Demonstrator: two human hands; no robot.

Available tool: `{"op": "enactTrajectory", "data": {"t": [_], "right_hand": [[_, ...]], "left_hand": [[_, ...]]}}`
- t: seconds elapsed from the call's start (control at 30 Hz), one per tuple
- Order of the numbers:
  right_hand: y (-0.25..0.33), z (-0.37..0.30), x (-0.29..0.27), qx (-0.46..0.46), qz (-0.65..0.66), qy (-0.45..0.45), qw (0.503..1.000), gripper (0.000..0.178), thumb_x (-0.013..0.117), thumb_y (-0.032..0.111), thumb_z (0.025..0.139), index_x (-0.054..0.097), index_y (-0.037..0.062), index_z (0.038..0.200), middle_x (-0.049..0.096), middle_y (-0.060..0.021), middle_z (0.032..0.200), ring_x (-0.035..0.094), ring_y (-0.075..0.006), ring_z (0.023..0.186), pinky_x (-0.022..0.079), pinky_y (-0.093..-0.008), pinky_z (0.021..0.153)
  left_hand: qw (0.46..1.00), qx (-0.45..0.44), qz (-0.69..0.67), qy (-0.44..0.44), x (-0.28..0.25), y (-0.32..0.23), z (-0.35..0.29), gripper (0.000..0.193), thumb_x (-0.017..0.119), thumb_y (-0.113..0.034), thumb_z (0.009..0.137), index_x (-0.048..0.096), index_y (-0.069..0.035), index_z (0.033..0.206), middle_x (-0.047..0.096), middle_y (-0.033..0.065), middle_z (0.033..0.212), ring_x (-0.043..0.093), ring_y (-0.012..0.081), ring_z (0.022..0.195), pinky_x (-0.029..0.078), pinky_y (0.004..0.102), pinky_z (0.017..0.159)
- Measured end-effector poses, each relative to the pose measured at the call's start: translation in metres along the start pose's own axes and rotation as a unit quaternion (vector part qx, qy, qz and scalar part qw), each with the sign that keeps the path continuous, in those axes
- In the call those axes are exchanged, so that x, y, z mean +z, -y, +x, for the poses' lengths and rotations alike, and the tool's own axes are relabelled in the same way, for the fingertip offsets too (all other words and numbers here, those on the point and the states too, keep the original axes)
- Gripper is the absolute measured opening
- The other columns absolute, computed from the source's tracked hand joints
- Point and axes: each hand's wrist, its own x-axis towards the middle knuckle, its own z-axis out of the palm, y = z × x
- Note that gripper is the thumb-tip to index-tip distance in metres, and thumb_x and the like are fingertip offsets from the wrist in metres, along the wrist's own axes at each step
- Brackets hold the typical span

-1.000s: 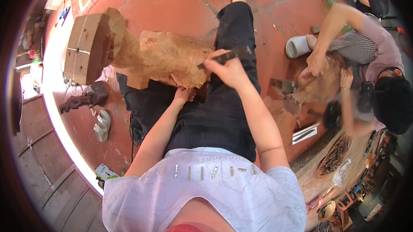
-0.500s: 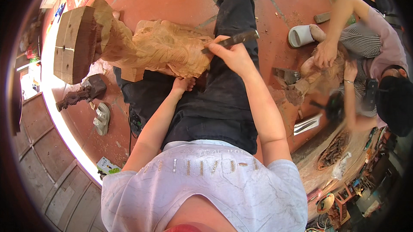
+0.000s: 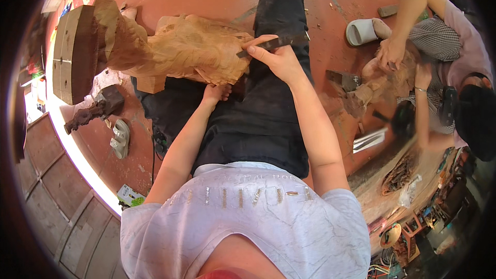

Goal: The person sits on the floor and carves a large piece of wood using a small knife. They hold the wood between their legs and use both hands to shape and refine the surface, occasionally adjusting their grip and the wood's position.

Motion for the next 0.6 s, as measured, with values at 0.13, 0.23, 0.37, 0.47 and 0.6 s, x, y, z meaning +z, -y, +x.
{"op": "enactTrajectory", "data": {"t": [0.13, 0.23, 0.37, 0.47, 0.6], "right_hand": [[-0.001, -0.005, -0.001, -0.001, -0.012, -0.007, 1.0, 0.017, 0.066, 0.016, 0.091, 0.07, 0.0008, 0.098, 0.07, -0.0051, 0.098, 0.061, -0.0138, 0.094, 0.047, -0.0291, 0.086], [0.004, 0.0, 0.003, -0.194, -0.228, 0.013, 0.954, 0.017, 0.067, 0.016, 0.091, 0.07, -0.0004, 0.096, 0.07, -0.0066, 0.098, 0.061, -0.0139, 0.094, 0.047, -0.0291, 0.086], [-0.005, 0.003, -0.001, -0.008, 0.012, -0.012, 1.0, 0.017, 0.066, 0.016, 0.091, 0.07, -0.0001, 0.095, 0.069, -0.0043, 0.091, 0.061, -0.0115, 0.085, 0.047, -0.0263, 0.078], [-0.005, 0.001, -0.002, 0.006, 0.005, -0.015, 1.0, 0.017, 0.066, 0.017, 0.092, 0.07, 0.0004, 0.096, 0.068, -0.0022, 0.087, 0.06, -0.0099, 0.084, 0.047, -0.0262, 0.076], [-0.003, -0.003, 0.005, -0.002, 0.005, -0.01, 1.0, 0.016, 0.066, 0.017, 0.092, 0.07, 0.0018, 0.094, 0.066, 0.0, 0.085, 0.058, -0.0082, 0.082, 0.046, -0.0256, 0.075]], "left_hand": [[1.0, 0.001, -0.003, 0.001, 0.0, -0.001, -0.001, 0.034, 0.051, -0.028, 0.099, 0.065, 0.003, 0.094, 0.067, 0.0072, 0.078, 0.061, 0.014, 0.063, 0.051, 0.0276, 0.055], [1.0, 0.01, 0.0, -0.008, 0.003, 0.001, -0.002, 0.035, 0.051, -0.029, 0.099, 0.065, 0.003, 0.094, 0.067, 0.0073, 0.079, 0.06, 0.0139, 0.063, 0.051, 0.0274, 0.055], [1.0, -0.003, 0.001, -0.004, 0.001, 0.001, 0.0, 0.036, 0.051, -0.03, 0.1, 0.065, 0.003, 0.094, 0.067, 0.0072, 0.079, 0.06, 0.0139, 0.063, 0.051, 0.0272, 0.055], [1.0, 0.004, 0.0, -0.005, 0.001, -0.002, 0.0, 0.037, 0.051, -0.03, 0.1, 0.065, 0.004, 0.095, 0.067, 0.0075, 0.078, 0.06, 0.014, 0.062, 0.051, 0.0271, 0.055], [1.0, 0.009, -0.005, -0.004, 0.0, 0.005, 0.0, 0.036, 0.051, -0.029, 0.099, 0.065, 0.004, 0.095, 0.067, 0.0079, 0.077, 0.06, 0.014, 0.061, 0.05, 0.027, 0.054]]}}
